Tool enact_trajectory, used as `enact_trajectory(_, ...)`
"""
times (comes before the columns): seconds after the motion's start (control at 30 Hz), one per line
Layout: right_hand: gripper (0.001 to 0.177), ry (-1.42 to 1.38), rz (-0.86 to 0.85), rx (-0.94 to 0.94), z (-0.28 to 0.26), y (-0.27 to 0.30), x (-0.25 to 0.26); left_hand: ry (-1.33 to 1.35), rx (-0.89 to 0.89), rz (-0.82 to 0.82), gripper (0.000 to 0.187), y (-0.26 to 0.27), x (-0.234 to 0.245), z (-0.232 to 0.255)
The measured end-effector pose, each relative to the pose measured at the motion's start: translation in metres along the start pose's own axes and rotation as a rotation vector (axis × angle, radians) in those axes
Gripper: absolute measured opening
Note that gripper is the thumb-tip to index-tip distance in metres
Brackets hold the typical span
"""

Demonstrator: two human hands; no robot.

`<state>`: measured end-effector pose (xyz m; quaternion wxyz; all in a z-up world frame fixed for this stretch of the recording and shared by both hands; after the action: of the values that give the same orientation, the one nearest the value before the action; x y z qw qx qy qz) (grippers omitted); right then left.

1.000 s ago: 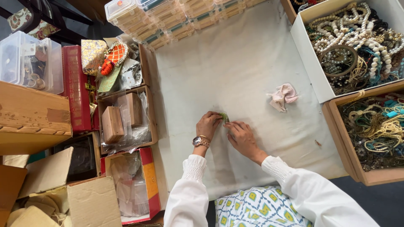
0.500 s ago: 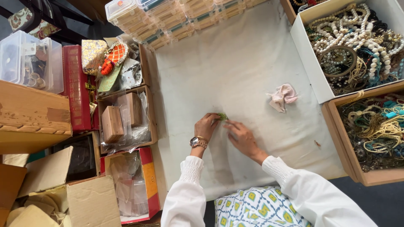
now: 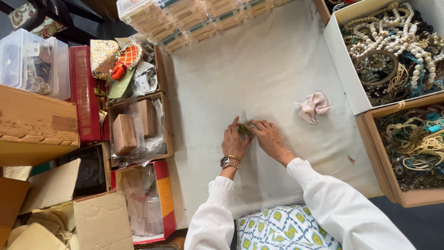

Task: Sorting, measuring, and packaging necklaces and jewelry components.

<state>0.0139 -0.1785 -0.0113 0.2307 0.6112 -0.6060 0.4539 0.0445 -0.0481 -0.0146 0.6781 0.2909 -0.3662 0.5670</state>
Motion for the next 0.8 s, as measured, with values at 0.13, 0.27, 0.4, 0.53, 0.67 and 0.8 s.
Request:
enact_trajectory(0.13, 0.054, 0.015, 0.009, 0.022, 0.0, 0.004, 0.0, 0.013, 0.019, 0.001, 0.094, 0.0, -0.002, -0.004)
enact_trajectory(0.27, 0.054, 0.024, 0.027, 0.026, -0.002, 0.007, 0.002, 0.081, 0.023, 0.003, 0.076, 0.0, -0.002, -0.011)
enact_trajectory(0.4, 0.055, 0.049, 0.04, 0.044, -0.003, 0.007, 0.002, 0.143, -0.001, 0.007, 0.059, -0.001, -0.007, -0.024)
enact_trajectory(0.53, 0.056, 0.048, 0.047, 0.045, -0.003, 0.008, 0.001, 0.197, 0.012, 0.014, 0.048, -0.004, 0.002, -0.021)
enact_trajectory(0.67, 0.061, 0.065, 0.025, 0.048, -0.005, 0.01, 0.002, 0.315, 0.047, 0.01, 0.035, -0.003, 0.004, -0.025)
enact_trajectory(0.8, 0.063, 0.056, 0.027, 0.041, -0.005, 0.011, 0.002, 0.329, -0.02, -0.006, 0.034, -0.001, 0.011, -0.017)
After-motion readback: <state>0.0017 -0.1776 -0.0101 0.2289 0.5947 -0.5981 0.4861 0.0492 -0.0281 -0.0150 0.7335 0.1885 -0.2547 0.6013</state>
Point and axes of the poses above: each hand's wrist, its own y-axis away from the middle knuckle, its own x-axis out of the back of the hand, z = x × y, the point moved 8 cm from there along -y, towards the middle knuckle, and after that the axes turned 4 degrees about y, right-handed, at the moved point
